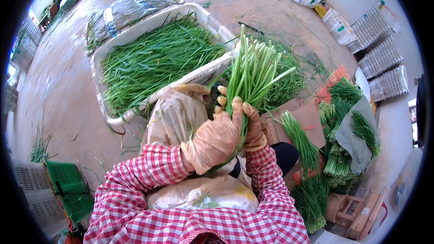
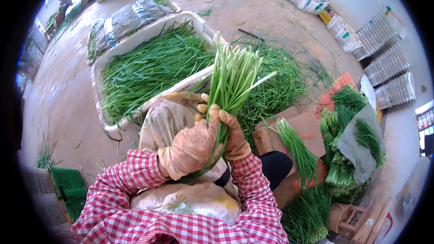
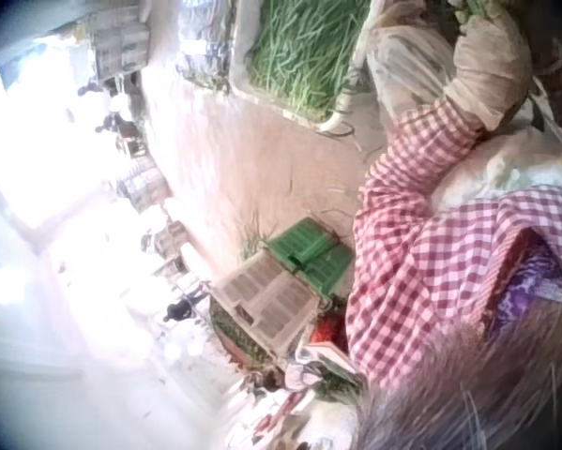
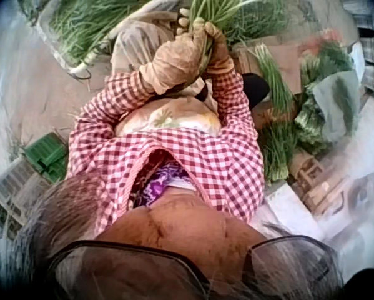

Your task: The person sorts through bunches of green onions by hand, removes outer leaves, and then bundles them together using red ties on a flat surface.

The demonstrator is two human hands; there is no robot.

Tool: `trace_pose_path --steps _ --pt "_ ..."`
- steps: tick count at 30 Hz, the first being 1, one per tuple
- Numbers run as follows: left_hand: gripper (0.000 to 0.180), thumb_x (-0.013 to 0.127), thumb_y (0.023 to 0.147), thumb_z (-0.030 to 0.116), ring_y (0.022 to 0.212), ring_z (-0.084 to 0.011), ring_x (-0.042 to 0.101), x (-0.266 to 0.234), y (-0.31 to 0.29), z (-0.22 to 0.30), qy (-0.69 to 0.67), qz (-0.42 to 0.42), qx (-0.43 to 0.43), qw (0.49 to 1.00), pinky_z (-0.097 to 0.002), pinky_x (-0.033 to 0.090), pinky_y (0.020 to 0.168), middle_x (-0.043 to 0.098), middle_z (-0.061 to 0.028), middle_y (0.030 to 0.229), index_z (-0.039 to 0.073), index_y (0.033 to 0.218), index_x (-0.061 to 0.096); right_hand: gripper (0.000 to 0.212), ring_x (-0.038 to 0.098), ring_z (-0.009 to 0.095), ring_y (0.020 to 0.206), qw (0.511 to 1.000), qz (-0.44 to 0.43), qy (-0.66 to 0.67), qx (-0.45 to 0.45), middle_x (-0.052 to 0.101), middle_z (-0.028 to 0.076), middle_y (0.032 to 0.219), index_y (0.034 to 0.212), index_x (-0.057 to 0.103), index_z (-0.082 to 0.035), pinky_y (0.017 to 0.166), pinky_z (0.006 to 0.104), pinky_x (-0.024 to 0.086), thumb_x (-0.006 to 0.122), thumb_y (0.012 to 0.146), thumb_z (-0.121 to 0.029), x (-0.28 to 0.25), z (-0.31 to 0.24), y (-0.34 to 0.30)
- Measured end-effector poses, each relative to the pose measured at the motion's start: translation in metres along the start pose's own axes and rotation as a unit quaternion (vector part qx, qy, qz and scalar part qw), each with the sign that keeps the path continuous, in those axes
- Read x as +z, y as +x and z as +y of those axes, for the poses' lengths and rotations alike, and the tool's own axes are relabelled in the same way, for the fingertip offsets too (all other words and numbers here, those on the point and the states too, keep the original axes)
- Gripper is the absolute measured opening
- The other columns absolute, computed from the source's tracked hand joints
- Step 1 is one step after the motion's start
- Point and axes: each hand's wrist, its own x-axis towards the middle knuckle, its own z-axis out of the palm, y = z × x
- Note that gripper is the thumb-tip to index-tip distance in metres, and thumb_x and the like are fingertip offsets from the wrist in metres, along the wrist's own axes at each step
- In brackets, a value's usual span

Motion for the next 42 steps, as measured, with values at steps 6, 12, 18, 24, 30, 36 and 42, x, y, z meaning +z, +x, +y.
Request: trace_pose_path --steps 6,12,18,24,30,36,42 --pt "0.055 0.059 0.090 0.030 0.067 -0.0234 0.067 -0.050 0.001 -0.027 -0.445 -0.204 0.192 0.850 -0.0319 0.055 0.061 0.067 -0.0172 0.095 0.019 0.141 0.041 0.085 0.067 0.022 0.078 0.984 -0.060 -0.019 0.167 0.065 0.013 0.097 0.140 0.026 0.009 0.071 0.0334 0.059 0.068 0.077 -0.030 -0.012 -0.105 -0.019" --pt "0.034 0.067 0.087 0.028 0.067 -0.0153 0.061 -0.035 0.019 -0.038 -0.662 -0.079 -0.205 0.716 -0.0245 0.051 0.062 0.066 -0.0071 0.078 -0.004 0.100 0.065 0.081 0.067 0.020 0.072 0.960 0.054 -0.126 0.244 0.064 0.017 0.103 0.137 0.035 0.005 0.062 0.0296 0.059 0.071 0.071 -0.025 0.019 -0.124 -0.067" --pt "0.023 0.063 0.088 0.027 0.060 -0.0185 0.060 0.001 0.029 -0.033 -0.440 -0.175 -0.040 0.880 -0.0311 0.046 0.054 0.062 -0.0085 0.066 0.006 0.082 0.066 0.091 0.062 0.020 0.064 0.969 0.060 -0.121 0.206 0.061 0.013 0.085 0.135 0.034 0.011 0.059 0.0309 0.055 0.075 0.066 -0.032 0.014 -0.086 -0.102" --pt "0.024 0.054 0.091 0.024 0.052 -0.0261 0.053 0.015 0.035 -0.119 0.098 0.082 0.140 0.982 -0.0370 0.044 0.047 0.051 -0.0065 0.056 0.008 0.075 0.056 0.106 0.056 0.014 0.058 0.976 0.038 -0.029 0.211 0.051 0.003 0.071 0.139 0.024 0.012 0.056 0.0286 0.051 0.075 0.064 -0.042 -0.016 -0.051 -0.133" --pt "0.024 0.055 0.090 0.027 0.063 -0.0194 0.058 0.033 -0.003 -0.190 -0.685 -0.174 -0.012 0.708 -0.0330 0.051 0.060 0.062 -0.0034 0.073 0.006 0.088 0.065 0.090 0.062 0.017 0.071 0.987 0.047 -0.054 0.147 0.062 0.012 0.091 0.138 0.032 0.008 0.061 0.0251 0.053 0.075 0.068 -0.029 -0.015 -0.062 -0.130" --pt "0.099 0.074 0.074 0.052 0.111 -0.0240 0.057 0.064 0.023 -0.059 -0.568 -0.223 0.016 0.792 -0.0310 0.045 0.096 0.060 -0.0170 0.116 0.003 0.143 0.025 0.062 0.058 0.016 0.098 0.863 0.203 -0.462 -0.006 0.059 0.006 0.115 0.128 0.046 -0.004 0.087 0.0305 0.048 0.074 0.073 -0.012 -0.015 -0.045 -0.097" --pt "0.065 0.068 0.081 0.046 0.103 -0.0154 0.058 0.078 0.050 -0.025 -0.839 -0.046 -0.158 0.518 -0.0289 0.047 0.090 0.060 -0.0042 0.116 0.005 0.128 0.050 0.107 0.065 0.033 0.093 0.588 0.275 -0.758 -0.063 0.063 0.019 0.107 0.138 0.024 0.006 0.078 0.0375 0.052 0.079 0.065 -0.050 0.000 -0.010 -0.070"
